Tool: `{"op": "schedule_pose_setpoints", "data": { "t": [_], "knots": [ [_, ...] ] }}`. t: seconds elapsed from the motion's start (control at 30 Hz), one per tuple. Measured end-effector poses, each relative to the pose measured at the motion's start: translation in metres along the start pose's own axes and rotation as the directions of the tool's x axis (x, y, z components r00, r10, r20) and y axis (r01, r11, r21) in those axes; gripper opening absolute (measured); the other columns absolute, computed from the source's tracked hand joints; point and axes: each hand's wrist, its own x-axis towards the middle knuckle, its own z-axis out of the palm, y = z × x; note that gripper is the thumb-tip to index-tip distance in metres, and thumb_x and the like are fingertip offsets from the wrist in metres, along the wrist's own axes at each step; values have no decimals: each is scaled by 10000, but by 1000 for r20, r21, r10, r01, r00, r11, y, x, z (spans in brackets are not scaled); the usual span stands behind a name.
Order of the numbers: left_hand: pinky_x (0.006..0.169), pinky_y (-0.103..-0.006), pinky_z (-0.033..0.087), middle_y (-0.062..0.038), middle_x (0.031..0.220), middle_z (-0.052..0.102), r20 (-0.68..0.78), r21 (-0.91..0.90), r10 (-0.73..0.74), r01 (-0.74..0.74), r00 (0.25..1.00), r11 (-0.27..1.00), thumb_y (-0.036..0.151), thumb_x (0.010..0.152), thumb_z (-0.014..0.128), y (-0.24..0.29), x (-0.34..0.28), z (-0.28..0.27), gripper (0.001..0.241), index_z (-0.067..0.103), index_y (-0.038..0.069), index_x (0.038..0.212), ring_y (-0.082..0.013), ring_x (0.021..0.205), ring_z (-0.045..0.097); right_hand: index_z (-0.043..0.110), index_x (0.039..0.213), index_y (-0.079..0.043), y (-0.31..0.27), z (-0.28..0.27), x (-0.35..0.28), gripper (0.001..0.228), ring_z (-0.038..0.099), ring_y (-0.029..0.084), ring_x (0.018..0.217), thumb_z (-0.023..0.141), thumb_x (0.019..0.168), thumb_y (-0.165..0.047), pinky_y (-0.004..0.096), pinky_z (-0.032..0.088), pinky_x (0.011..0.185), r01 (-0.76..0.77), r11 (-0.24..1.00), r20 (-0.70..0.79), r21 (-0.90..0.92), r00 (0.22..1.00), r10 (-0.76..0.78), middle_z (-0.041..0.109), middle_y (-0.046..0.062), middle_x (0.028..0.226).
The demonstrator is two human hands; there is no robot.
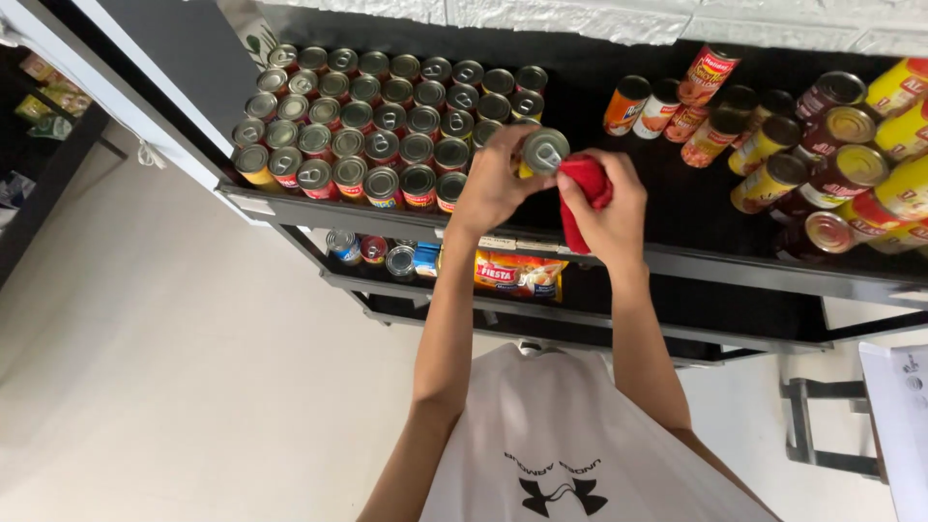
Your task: Wiping individual canned goods with a cloth and placing them onto a shelf.
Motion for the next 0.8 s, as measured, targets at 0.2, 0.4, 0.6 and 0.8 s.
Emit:
{"op": "schedule_pose_setpoints", "data": {
  "t": [0.2,0.4,0.6,0.8],
  "knots": [
    [963,-420,519,-210,1216,655,51,431,43,-61,998,900,16,728,855,-16,10,-11,666,553,-2,1321,-392,1148,651,673,1147,-14,24,17,2,340,712,297,924,815,922,-224,381,562,785,-56,987,101,-148,992,71,694,157,1037],
    [1003,-441,500,-164,1210,676,86,598,-4,-48,996,800,4,710,834,-36,14,-17,516,655,44,1192,-406,1182,624,692,1096,-29,32,33,6,377,720,299,885,811,883,-317,389,571,758,-137,966,231,-220,955,188,702,152,1025],
    [1023,-499,404,-43,1321,585,-69,735,-261,226,963,639,1,755,704,-35,7,-10,367,786,181,1063,-303,1262,507,701,1091,-54,50,44,12,432,755,255,800,783,840,-396,363,581,713,-348,905,356,-244,836,417,754,123,902],
    [983,-541,374,-35,1369,563,-145,746,-110,182,983,640,3,833,641,-30,-13,-8,357,792,199,1091,-302,1283,468,713,1103,-68,56,39,10,450,738,211,759,795,847,-429,346,575,676,-372,893,369,-253,816,444,757,102,882]
  ]
}}
